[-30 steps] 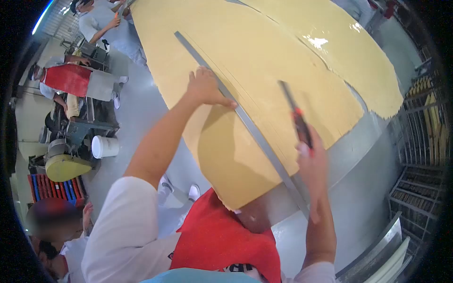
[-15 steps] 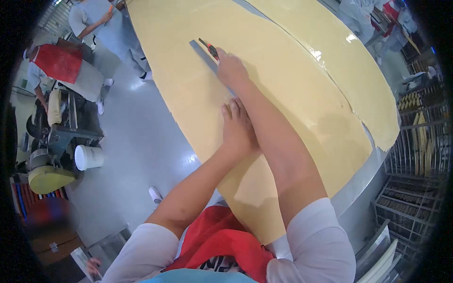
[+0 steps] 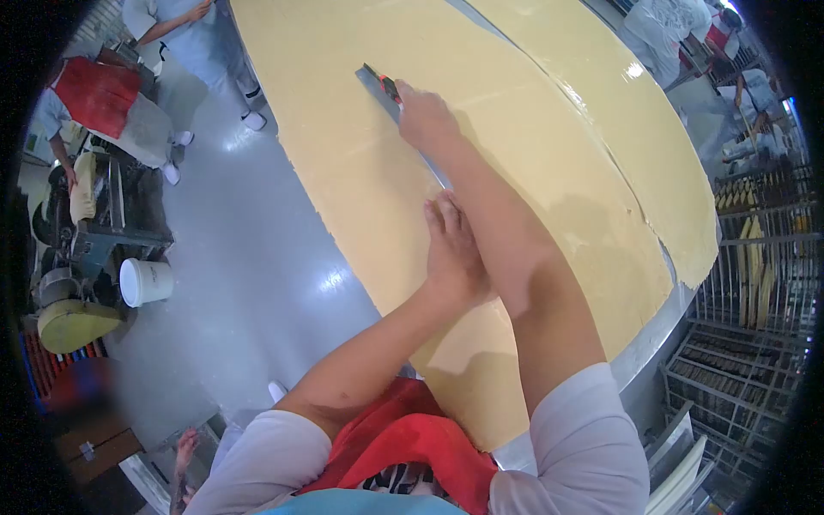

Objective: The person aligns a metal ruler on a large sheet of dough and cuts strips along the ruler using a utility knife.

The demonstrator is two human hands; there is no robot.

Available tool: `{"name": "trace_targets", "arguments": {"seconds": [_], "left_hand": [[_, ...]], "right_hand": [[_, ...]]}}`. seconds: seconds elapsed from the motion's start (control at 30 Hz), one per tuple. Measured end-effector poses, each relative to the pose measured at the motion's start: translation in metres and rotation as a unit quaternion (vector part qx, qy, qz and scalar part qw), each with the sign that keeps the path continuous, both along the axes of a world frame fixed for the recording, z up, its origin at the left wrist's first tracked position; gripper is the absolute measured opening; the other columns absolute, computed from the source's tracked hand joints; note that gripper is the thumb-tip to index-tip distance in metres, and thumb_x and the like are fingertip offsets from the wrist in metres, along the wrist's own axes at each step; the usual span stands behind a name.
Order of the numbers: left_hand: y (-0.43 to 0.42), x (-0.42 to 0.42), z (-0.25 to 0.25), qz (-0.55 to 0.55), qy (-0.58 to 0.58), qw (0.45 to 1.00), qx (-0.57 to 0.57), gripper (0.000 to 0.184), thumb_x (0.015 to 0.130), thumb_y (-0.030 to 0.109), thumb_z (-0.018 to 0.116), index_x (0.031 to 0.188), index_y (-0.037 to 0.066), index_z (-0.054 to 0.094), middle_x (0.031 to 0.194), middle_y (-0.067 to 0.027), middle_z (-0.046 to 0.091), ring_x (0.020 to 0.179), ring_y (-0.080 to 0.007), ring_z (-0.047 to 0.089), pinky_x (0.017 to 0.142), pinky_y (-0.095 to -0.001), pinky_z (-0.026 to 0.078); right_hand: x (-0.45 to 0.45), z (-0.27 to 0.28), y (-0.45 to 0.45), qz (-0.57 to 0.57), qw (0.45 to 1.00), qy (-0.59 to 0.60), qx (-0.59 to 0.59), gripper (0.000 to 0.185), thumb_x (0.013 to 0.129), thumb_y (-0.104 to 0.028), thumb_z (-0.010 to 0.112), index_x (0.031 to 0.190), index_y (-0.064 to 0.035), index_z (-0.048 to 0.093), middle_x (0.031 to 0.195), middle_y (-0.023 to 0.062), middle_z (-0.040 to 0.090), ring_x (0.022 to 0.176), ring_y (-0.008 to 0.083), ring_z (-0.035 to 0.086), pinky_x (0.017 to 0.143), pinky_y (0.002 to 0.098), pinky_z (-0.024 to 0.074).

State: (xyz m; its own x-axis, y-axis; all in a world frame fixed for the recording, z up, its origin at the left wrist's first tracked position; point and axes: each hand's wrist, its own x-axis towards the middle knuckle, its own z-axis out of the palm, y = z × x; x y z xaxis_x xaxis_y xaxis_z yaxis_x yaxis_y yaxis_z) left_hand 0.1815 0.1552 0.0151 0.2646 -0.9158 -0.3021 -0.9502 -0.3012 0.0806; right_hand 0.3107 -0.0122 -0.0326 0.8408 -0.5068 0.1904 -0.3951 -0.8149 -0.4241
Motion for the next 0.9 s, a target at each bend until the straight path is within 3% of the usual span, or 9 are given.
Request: {"name": "trace_targets", "arguments": {"seconds": [0.07,0.2,0.27,0.4,0.47,0.53,0.67,0.73,0.9], "left_hand": [[-0.001,-0.004,-0.013,0.022,-0.002,0.999,-0.046,0.095,0.093,0.057,0.048,0.157,-0.009,0.024,0.158,-0.0376,0.027,0.148,-0.0563,0.022,0.119,-0.0688,0.015],[-0.003,-0.005,-0.029,0.026,0.023,0.994,-0.103,0.093,0.093,0.056,0.049,0.156,-0.009,0.026,0.156,-0.0384,0.027,0.145,-0.0582,0.025,0.118,-0.0691,0.017],[-0.004,-0.008,-0.042,0.046,-0.007,0.984,-0.169,0.111,0.079,0.077,0.059,0.15,-0.008,0.044,0.151,-0.0381,0.038,0.143,-0.0572,0.026,0.118,-0.0707,0.013],[-0.002,-0.005,-0.029,0.044,-0.013,0.989,-0.138,0.108,0.076,0.079,0.062,0.141,-0.008,0.055,0.152,-0.0379,0.038,0.143,-0.0565,0.027,0.118,-0.0705,0.012],[0.003,-0.001,-0.008,0.018,-0.032,0.999,-0.037,0.108,0.074,0.08,0.062,0.137,-0.008,0.059,0.152,-0.0365,0.038,0.143,-0.0558,0.026,0.118,-0.0706,0.011],[0.003,-0.002,-0.006,0.02,-0.037,0.999,-0.031,0.108,0.074,0.08,0.062,0.138,-0.008,0.059,0.152,-0.0361,0.038,0.144,-0.0554,0.026,0.118,-0.0704,0.011],[0.001,-0.006,0.011,0.021,-0.035,0.999,0.025,0.116,0.076,0.081,0.062,0.145,-0.012,0.048,0.155,-0.032,0.037,0.147,-0.0501,0.025,0.121,-0.0636,0.013],[0.001,-0.01,0.005,0.022,-0.039,0.999,0.011,0.117,0.073,0.081,0.064,0.144,-0.011,0.05,0.155,-0.0316,0.038,0.147,-0.0496,0.025,0.121,-0.0631,0.014],[-0.008,-0.017,0.003,0.043,-0.038,0.998,-0.016,0.122,0.064,0.084,0.07,0.143,-0.007,0.054,0.153,-0.0279,0.042,0.148,-0.0468,0.025,0.12,-0.0616,0.016]], "right_hand": [[0.009,0.007,-0.003,0.003,1.0,0.008,-0.011,0.045,0.095,-0.008,0.053,0.14,-0.0051,0.054,0.101,0.0263,0.071,0.091,0.0445,0.069,0.084,0.0552,0.0534],[0.044,0.03,-0.017,0.012,0.998,0.06,-0.009,0.034,0.092,-0.007,0.055,0.125,-0.0057,0.063,0.103,0.021,0.072,0.096,0.0396,0.069,0.08,0.0519,0.0555],[0.055,0.044,-0.019,0.028,0.995,0.09,-0.014,0.03,0.09,-0.008,0.057,0.119,-0.0063,0.065,0.104,0.0176,0.073,0.1,0.0354,0.07,0.079,0.0488,0.0574],[0.046,0.081,-0.014,0.031,0.98,0.197,-0.018,0.024,0.088,-0.008,0.058,0.108,-0.0059,0.069,0.103,0.0169,0.073,0.099,0.0349,0.07,0.078,0.0483,0.0575],[0.029,0.082,-0.012,0.048,0.975,0.214,-0.026,0.023,0.087,-0.008,0.058,0.107,-0.0059,0.069,0.102,0.0171,0.073,0.099,0.0352,0.07,0.079,0.0483,0.0575],[0.001,0.082,-0.008,0.08,0.972,0.216,-0.039,0.027,0.09,-0.001,0.049,0.112,-0.0035,0.064,0.098,0.0206,0.071,0.095,0.0404,0.068,0.078,0.052,0.0539],[-0.074,0.073,0.003,0.072,0.974,0.214,-0.015,0.033,0.093,-0.003,0.048,0.123,-0.0052,0.063,0.098,0.0215,0.071,0.092,0.0411,0.068,0.078,0.0522,0.0538],[-0.124,0.078,0.018,0.055,0.977,0.203,0.028,0.04,0.096,-0.007,0.05,0.135,-0.0077,0.059,0.1,0.0226,0.071,0.091,0.0421,0.068,0.078,0.0527,0.0534],[-0.259,0.099,0.059,0.033,0.973,0.214,0.085,0.045,0.097,-0.008,0.053,0.142,-0.0099,0.056,0.1,0.0236,0.071,0.091,0.0432,0.067,0.078,0.0531,0.0527]]}}
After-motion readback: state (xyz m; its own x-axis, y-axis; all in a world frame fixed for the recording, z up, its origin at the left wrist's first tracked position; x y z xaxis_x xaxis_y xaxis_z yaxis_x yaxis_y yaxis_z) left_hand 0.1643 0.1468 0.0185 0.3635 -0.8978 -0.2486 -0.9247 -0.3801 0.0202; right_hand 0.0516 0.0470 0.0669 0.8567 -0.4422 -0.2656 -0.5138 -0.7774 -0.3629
